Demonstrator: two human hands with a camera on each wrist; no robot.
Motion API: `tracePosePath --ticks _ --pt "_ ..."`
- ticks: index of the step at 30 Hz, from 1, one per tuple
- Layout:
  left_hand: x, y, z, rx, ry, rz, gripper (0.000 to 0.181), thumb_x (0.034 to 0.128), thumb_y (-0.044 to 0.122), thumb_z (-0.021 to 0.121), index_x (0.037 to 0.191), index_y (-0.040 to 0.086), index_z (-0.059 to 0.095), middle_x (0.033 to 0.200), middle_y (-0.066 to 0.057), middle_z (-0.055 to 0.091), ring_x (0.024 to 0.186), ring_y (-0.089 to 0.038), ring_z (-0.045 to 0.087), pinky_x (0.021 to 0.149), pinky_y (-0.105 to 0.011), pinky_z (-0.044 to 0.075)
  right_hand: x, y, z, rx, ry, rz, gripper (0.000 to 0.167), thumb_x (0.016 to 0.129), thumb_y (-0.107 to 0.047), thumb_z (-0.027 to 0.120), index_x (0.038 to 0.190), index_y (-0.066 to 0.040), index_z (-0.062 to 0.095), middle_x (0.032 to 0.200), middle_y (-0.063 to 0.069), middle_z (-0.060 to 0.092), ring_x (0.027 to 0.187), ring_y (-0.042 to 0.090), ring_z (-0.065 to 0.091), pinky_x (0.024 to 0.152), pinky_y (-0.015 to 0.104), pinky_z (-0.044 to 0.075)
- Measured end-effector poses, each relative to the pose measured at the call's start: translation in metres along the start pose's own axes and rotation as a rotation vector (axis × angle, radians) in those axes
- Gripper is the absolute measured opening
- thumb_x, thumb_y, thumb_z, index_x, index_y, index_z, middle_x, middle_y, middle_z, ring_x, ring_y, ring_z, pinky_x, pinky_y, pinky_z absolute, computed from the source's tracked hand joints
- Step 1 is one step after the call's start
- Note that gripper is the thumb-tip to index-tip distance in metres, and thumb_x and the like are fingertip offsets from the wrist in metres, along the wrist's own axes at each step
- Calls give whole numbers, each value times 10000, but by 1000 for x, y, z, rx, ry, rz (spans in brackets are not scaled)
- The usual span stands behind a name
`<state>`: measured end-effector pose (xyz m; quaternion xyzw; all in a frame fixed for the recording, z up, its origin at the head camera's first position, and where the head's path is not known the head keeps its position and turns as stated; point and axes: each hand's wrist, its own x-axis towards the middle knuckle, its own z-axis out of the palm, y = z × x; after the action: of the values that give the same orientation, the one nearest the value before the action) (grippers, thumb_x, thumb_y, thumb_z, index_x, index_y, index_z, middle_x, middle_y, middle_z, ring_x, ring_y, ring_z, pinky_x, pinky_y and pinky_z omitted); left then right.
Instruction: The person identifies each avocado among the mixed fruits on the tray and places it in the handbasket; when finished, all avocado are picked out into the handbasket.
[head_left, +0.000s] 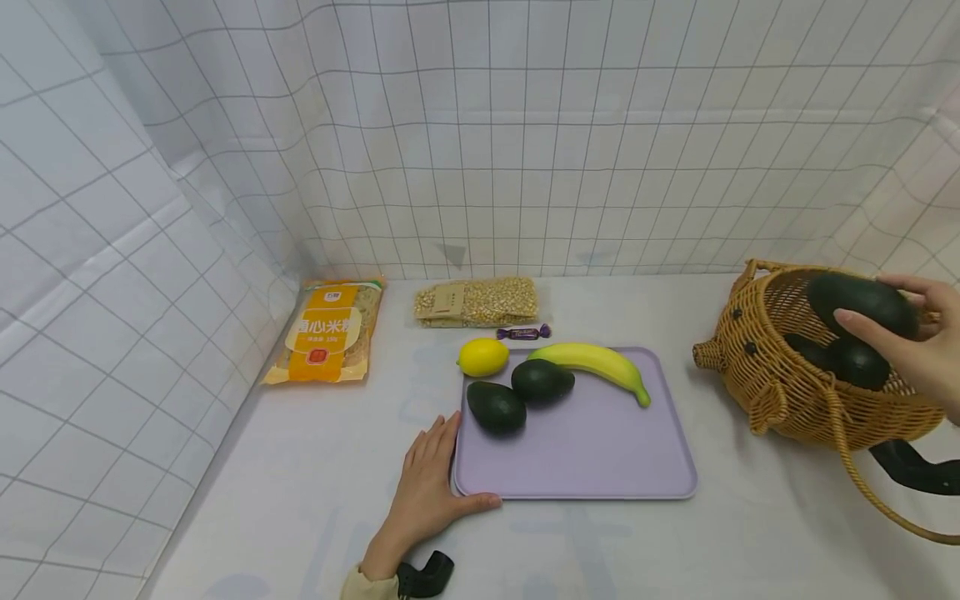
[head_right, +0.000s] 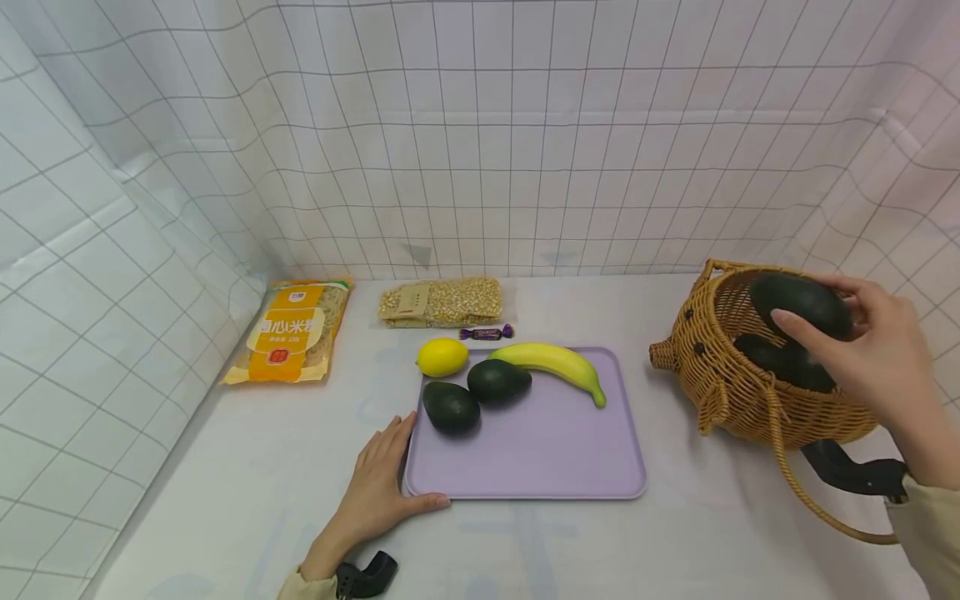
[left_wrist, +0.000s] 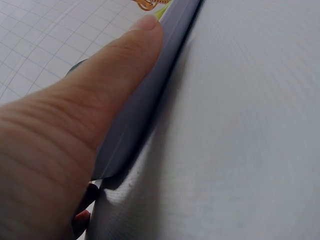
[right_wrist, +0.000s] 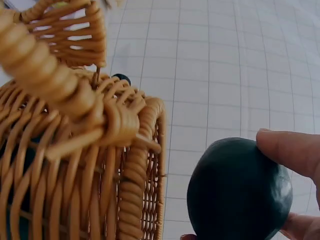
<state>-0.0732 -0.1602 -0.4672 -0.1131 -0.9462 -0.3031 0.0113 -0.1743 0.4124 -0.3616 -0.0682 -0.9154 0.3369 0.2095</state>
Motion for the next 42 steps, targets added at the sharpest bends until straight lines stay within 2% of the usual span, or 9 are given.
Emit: tracePosePath --ticks 12,17,20,22,27,29,34,39,42 --pt "1 -1 1 10 -5 -3 1218 609 733 710 1512 80 219 1513 -137 280 1407 -280 158 1116 -496 97 3 -3 -1 -44 -56 -3 736 833 -324 728 1458 -177 369 1061 171 423 571 -72 432 439 130 412" --pt "0 -1 0 19 -3 -2 1215 614 726 712 1511 73 219 1510 -147 281 1406 -284 162 1115 -499 101 2 -2 3 -41 -40 -54 593 873 -291 687 1403 -150 463 1173 122 488 915 162 547 747 203 415" --pt "0 -2 0 22 0 5 1213 616 722 714 1510 68 218 1508 -151 284 1406 -284 164 1117 -493 102 -2 -3 6 -23 -19 -120 469 900 -275 656 1338 -149 542 1162 -9 522 994 19 474 796 165 345" --pt "0 -2 0 23 1 11 1212 619 720 713 1511 68 216 1508 -151 284 1407 -282 165 1119 -486 99 -8 -14 9 -27 -6 -157 429 895 -262 668 1291 -122 583 1145 -4 545 930 -75 441 713 125 322" --pt "0 -2 0 17 5 18 1211 621 719 714 1509 62 218 1507 -157 285 1406 -283 166 1120 -484 97 -39 -79 11 -71 -72 -169 363 928 -229 628 1204 5 597 1161 130 538 978 155 482 698 231 319" --pt "0 -2 0 15 5 16 1212 619 718 715 1509 62 219 1508 -157 284 1407 -282 164 1120 -484 95 -52 -102 11 -52 -100 -175 319 937 -205 615 1174 8 606 1127 10 545 1014 151 466 717 226 317" --pt "0 -2 1 18 0 9 1214 618 729 707 1511 70 215 1511 -150 279 1408 -278 159 1120 -486 95 -70 -127 24 56 -100 -234 198 899 -168 669 1069 -65 675 982 -292 530 930 -104 442 741 86 316" --pt "0 -2 1 19 -3 12 1212 622 731 702 1513 75 210 1512 -148 278 1408 -278 158 1120 -486 97 -80 -142 43 128 -167 -274 171 870 -170 708 1039 -147 717 995 -144 669 924 -46 520 735 119 380" --pt "0 -2 1 17 -4 11 1209 623 723 709 1513 73 211 1513 -147 276 1409 -276 157 1121 -482 96 -85 -153 57 151 -212 -341 187 860 -140 716 1047 -152 722 987 -35 696 846 5 566 610 158 443"
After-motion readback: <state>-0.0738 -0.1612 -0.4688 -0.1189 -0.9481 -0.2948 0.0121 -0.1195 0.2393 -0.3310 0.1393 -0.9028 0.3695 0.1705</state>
